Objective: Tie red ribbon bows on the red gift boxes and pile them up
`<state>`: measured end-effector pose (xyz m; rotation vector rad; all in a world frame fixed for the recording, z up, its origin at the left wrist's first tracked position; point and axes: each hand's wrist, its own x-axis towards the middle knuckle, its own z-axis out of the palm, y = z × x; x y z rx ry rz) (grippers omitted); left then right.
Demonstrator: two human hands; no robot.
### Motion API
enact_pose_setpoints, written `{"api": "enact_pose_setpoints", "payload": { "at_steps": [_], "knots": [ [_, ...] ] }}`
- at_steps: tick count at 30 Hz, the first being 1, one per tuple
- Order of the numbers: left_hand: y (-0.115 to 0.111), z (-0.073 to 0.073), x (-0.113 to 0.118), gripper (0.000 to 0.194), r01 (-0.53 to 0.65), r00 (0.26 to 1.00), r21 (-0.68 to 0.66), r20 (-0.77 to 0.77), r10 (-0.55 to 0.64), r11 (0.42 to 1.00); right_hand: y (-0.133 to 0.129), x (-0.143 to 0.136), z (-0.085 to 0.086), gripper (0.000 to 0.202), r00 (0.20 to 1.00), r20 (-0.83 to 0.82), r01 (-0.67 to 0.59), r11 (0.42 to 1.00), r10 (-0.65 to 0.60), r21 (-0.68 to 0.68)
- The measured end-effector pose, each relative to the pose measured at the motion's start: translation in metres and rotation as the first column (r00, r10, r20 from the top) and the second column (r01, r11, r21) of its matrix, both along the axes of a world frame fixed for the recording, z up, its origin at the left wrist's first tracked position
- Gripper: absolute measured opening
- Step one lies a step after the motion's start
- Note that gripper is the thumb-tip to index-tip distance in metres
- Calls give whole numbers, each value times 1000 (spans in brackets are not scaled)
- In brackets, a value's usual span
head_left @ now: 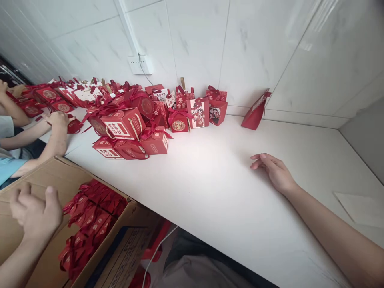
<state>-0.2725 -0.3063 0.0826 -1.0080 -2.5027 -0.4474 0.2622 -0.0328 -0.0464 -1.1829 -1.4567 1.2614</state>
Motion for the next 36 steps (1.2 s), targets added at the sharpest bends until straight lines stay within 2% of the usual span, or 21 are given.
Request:
{"api": "enact_pose_setpoints", "payload": {
  "at_steps": [1,2,4,6,8,10,12,14,16,20,22,23,25,26,27,28,29,31,33,36],
  "knots": [
    [17,7,3,63,71,995,80,-82,-64,994,0,0,0,43,1000,18,-5,1000,5,6],
    [36,14,9,68,216,966,97,-170,-197,972,0,0,1,43,999,36,-13,1000,13,9],
    [76,25,33,68,428,882,4,-222,-417,904,-1,-1,3,42,997,71,-29,999,28,14],
    [116,30,65,67,523,815,-156,-195,-545,838,-2,-2,6,42,995,89,-45,999,43,19],
    [155,28,95,69,505,816,-272,-158,-555,819,-3,-4,7,41,994,90,-57,998,54,27],
    [190,22,114,72,461,831,-355,-147,-536,813,-3,-5,8,41,995,80,-71,997,68,36],
    [220,12,124,76,377,873,-384,-157,-462,843,-2,-6,9,43,994,65,-87,995,84,51],
    [241,3,130,79,323,906,-410,-127,-404,853,-1,-7,9,43,994,54,-104,993,100,64],
    [251,-5,137,81,323,908,-446,-103,-406,835,0,-8,10,41,994,44,-107,992,104,65],
    [242,-14,168,86,476,821,-500,-42,-570,723,1,-11,10,40,993,43,-108,992,105,60],
    [230,-13,189,85,613,730,-474,34,-683,632,2,-12,11,41,993,44,-114,992,112,61],
    [225,-10,199,85,715,637,-442,90,-766,542,2,-12,11,41,993,42,-116,991,114,63],
    [218,-1,218,81,898,363,-345,225,-904,274,2,-12,11,41,994,30,-108,992,106,71],
    [217,4,227,79,949,224,-282,284,-932,143,2,-12,11,41,995,19,-99,992,98,78],
    [217,10,234,77,975,110,-219,327,-938,38,2,-12,11,41,996,4,-92,992,92,84],
    [220,17,240,76,986,32,-163,362,-932,-30,2,-12,11,40,996,-17,-86,992,88,90],
    [224,22,245,74,992,-13,-113,386,-923,-61,2,-13,10,39,995,-42,-86,992,90,93],
    [239,31,253,69,999,-26,-19,432,-902,-38,3,-13,10,37,989,-100,-100,991,109,91],
    [258,32,258,62,995,-20,91,502,-864,30,3,-14,9,37,983,-139,-110,990,122,93],
    [285,15,263,57,948,-83,278,679,-729,152,3,-14,8,38,986,-125,-100,989,113,106]
  ]
}}
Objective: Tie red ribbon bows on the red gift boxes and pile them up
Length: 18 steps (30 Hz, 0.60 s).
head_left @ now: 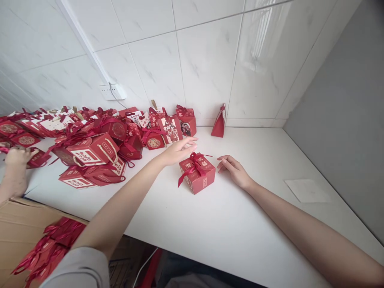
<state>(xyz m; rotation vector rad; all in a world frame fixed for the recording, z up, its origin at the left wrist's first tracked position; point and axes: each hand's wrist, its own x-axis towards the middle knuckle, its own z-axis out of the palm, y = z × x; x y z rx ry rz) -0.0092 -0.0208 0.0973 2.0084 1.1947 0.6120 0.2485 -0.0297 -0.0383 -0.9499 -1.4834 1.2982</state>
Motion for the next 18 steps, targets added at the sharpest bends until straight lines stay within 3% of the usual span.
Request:
{"api": "enact_pose_setpoints", "payload": {
  "at_steps": [4,6,9,13,18],
  "knots": [
    [10,-40,3,53,52,938,-276,343,48,960,-1,1,-1,40,999,50,3,1000,-4,31],
    [3,-56,2,49,66,872,-322,479,102,944,-2,1,0,39,996,86,-4,998,-1,58],
    [-12,-67,-3,50,106,812,-328,573,108,939,-8,0,4,36,979,198,1,982,-39,190],
    [-24,-70,-8,48,131,790,-264,611,61,956,-19,-2,10,34,914,370,-55,854,-166,518],
    [-27,-75,-2,31,140,769,-254,637,57,957,-32,-6,11,45,920,331,-94,704,-209,704]
  ]
}}
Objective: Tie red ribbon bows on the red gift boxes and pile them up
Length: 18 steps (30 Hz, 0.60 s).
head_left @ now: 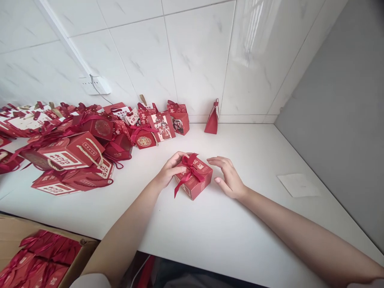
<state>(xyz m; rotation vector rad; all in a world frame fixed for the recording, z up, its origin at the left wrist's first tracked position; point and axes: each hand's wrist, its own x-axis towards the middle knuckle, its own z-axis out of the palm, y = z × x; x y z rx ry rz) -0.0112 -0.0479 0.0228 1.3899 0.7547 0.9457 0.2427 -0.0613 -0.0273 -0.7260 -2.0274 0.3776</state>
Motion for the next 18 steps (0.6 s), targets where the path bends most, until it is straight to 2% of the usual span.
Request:
{"api": "enact_pose_setpoints", "payload": {
  "at_steps": [4,9,12,15,18],
  "knots": [
    [-5,1,9,27,61,998,-91,0,-61,994,-10,-7,6,55,995,97,8,998,-14,58],
    [-15,18,12,30,128,975,24,-188,-121,991,-25,-19,28,49,968,243,30,993,-57,112],
    [-18,24,9,33,151,961,19,-236,-143,988,-33,-22,41,47,958,282,14,988,-57,152],
    [-17,24,7,34,158,960,12,-236,-151,987,-39,-23,49,47,958,286,-20,987,-28,161],
    [-14,17,9,32,143,978,-7,-154,-142,990,-44,-22,55,49,970,241,-58,982,13,179]
  ]
}}
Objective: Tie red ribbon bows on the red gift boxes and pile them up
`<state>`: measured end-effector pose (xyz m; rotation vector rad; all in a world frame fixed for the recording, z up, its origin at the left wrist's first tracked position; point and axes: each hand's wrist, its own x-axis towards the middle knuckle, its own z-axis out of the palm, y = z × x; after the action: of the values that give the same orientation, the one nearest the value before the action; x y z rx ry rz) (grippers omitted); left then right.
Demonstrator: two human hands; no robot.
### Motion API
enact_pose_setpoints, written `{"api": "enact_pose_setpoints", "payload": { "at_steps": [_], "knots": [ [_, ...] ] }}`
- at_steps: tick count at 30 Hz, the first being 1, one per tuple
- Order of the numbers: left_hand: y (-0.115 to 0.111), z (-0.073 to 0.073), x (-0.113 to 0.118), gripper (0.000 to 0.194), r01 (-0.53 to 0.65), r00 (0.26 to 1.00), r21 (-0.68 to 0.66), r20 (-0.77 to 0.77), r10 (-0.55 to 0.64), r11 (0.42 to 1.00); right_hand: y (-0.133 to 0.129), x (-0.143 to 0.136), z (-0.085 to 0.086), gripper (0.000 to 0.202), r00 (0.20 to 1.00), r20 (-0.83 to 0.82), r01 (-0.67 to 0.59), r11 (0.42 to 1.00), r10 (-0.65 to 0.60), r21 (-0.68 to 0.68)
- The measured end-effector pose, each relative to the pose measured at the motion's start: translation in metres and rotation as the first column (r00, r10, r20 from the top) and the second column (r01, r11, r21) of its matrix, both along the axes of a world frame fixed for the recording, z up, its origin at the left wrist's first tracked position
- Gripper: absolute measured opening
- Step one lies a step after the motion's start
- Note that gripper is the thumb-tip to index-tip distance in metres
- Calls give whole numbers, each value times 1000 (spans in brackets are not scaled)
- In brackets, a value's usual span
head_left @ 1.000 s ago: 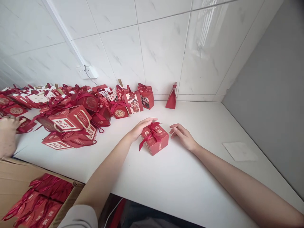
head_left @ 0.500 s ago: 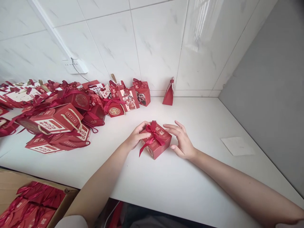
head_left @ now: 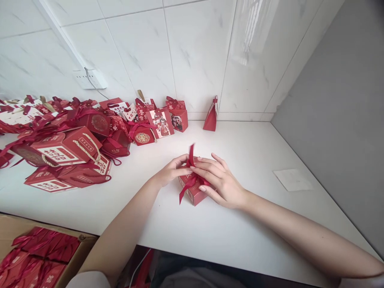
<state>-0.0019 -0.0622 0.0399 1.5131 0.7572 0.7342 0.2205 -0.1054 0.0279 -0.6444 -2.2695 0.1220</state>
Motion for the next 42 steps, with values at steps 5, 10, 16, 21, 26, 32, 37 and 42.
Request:
{"api": "enact_pose_setpoints", "payload": {
  "at_steps": [5,10,16,21,26,32,37,42],
  "knots": [
    [4,-9,4,20,-131,987,-27,87,133,991,-5,2,7,49,984,-179,-35,988,7,-149],
    [7,-3,-5,26,-107,994,-8,26,107,994,-6,6,11,42,926,-376,-49,969,-48,-244],
    [4,2,-9,32,-150,988,-42,-35,148,988,-12,8,19,46,945,-315,-138,981,91,-133],
    [3,3,-5,32,-262,965,-51,-14,261,964,-19,0,12,43,946,-117,-278,942,302,185],
    [3,2,-4,31,-315,949,-38,-25,314,948,-21,-8,-5,33,957,-56,-257,923,285,287],
    [4,0,-4,20,-321,947,152,72,314,935,-19,-12,-25,30,966,45,-251,890,253,381],
    [1,7,-6,26,-226,973,390,38,229,893,-14,-13,-35,31,963,154,-265,860,219,436],
    [-3,11,-2,18,-128,968,444,-137,209,887,-10,-10,-35,28,953,198,-294,849,228,440]
  ]
}}
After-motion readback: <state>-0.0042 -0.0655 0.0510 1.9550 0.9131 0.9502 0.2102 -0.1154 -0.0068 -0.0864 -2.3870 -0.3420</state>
